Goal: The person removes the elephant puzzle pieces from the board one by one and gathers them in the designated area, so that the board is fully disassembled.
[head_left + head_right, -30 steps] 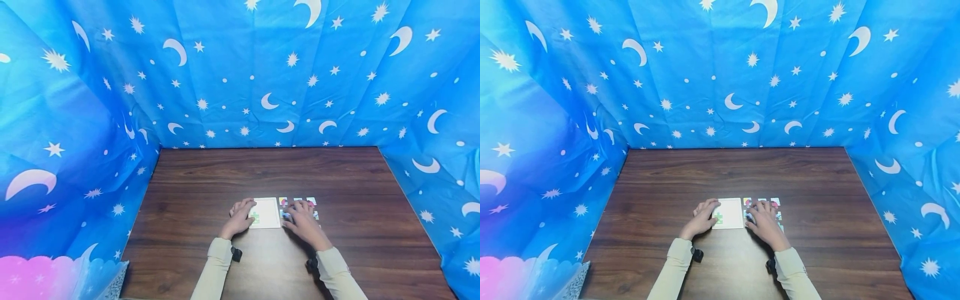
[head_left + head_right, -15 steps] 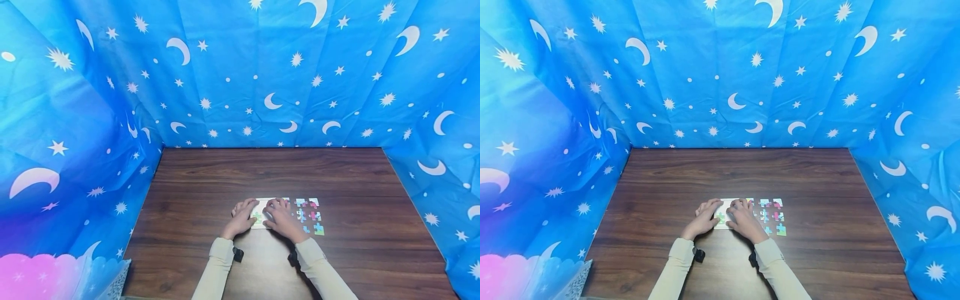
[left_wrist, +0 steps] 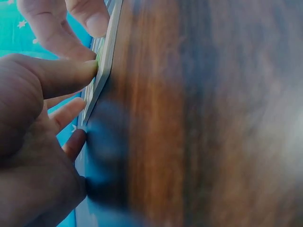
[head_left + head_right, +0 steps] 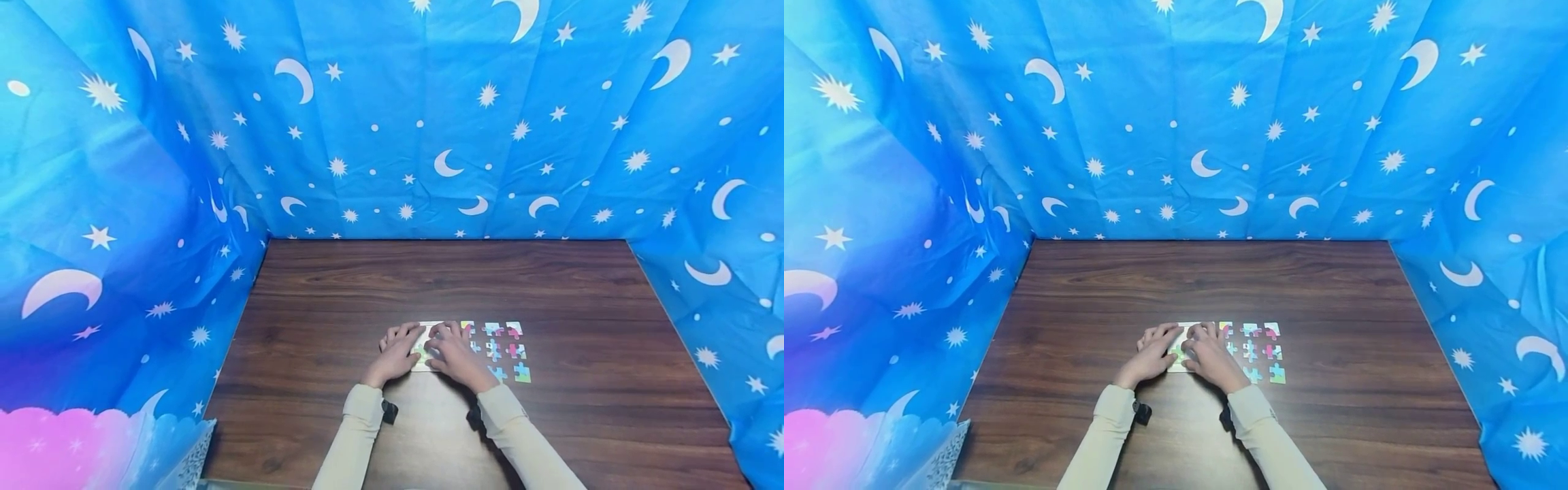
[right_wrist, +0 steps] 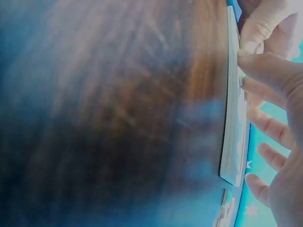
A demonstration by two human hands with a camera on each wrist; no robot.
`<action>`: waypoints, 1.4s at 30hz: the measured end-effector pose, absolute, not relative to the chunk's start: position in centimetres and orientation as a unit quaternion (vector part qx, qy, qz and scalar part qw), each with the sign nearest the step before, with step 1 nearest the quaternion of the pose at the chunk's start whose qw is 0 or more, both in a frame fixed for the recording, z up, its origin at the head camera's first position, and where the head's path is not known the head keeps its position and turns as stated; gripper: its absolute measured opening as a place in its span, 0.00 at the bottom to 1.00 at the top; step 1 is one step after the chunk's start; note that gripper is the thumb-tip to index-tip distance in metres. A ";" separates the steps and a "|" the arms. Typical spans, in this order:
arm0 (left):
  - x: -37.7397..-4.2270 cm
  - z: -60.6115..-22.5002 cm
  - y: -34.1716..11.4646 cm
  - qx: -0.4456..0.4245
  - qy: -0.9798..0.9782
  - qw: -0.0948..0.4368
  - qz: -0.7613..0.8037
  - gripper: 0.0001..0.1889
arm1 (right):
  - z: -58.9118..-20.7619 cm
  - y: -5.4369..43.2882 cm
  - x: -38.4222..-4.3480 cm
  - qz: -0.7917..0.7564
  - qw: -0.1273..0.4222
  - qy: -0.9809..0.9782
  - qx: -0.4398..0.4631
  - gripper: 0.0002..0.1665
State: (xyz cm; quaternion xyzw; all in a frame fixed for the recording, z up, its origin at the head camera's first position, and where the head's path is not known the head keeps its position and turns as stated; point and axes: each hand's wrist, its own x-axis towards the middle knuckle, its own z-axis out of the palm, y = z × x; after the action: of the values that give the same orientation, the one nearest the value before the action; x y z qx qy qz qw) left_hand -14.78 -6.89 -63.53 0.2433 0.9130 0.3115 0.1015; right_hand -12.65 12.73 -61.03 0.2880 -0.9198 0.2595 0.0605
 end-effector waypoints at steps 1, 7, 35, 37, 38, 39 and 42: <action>-14.8 -63.3 -6.9 0.244 0.913 0.113 0.308 0.32 | -61.0 12.8 -12.7 0.259 0.061 -0.919 0.290 0.14; -15.0 -61.5 -6.9 0.254 0.907 0.151 0.301 0.41 | -60.5 13.6 -12.7 0.248 0.067 -0.923 0.286 0.12; -14.6 -61.3 -6.9 0.236 0.906 0.173 0.304 0.49 | -59.2 20.8 -8.3 0.232 0.104 -0.941 0.223 0.15; -14.6 -61.3 -6.9 0.238 0.907 0.170 0.304 0.49 | -59.4 21.0 -8.0 0.235 0.096 -0.942 0.219 0.15; -14.6 -61.3 -6.9 0.237 0.907 0.170 0.305 0.49 | -59.4 21.1 -7.8 0.237 0.092 -0.943 0.216 0.15; -14.6 -61.3 -6.9 0.237 0.906 0.172 0.305 0.49 | -59.5 21.2 -7.7 0.239 0.089 -0.943 0.213 0.15; -14.5 -61.3 -6.8 0.236 0.906 0.169 0.309 0.49 | -59.7 21.3 -7.4 0.246 0.081 -0.943 0.208 0.15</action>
State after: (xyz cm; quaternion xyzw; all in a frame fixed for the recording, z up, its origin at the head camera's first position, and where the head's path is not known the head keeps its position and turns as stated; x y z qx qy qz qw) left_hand -14.53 -6.83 -61.31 0.2357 0.9058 0.3086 0.1694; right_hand -7.37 21.25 -59.73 0.2079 -0.9434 0.2457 0.0805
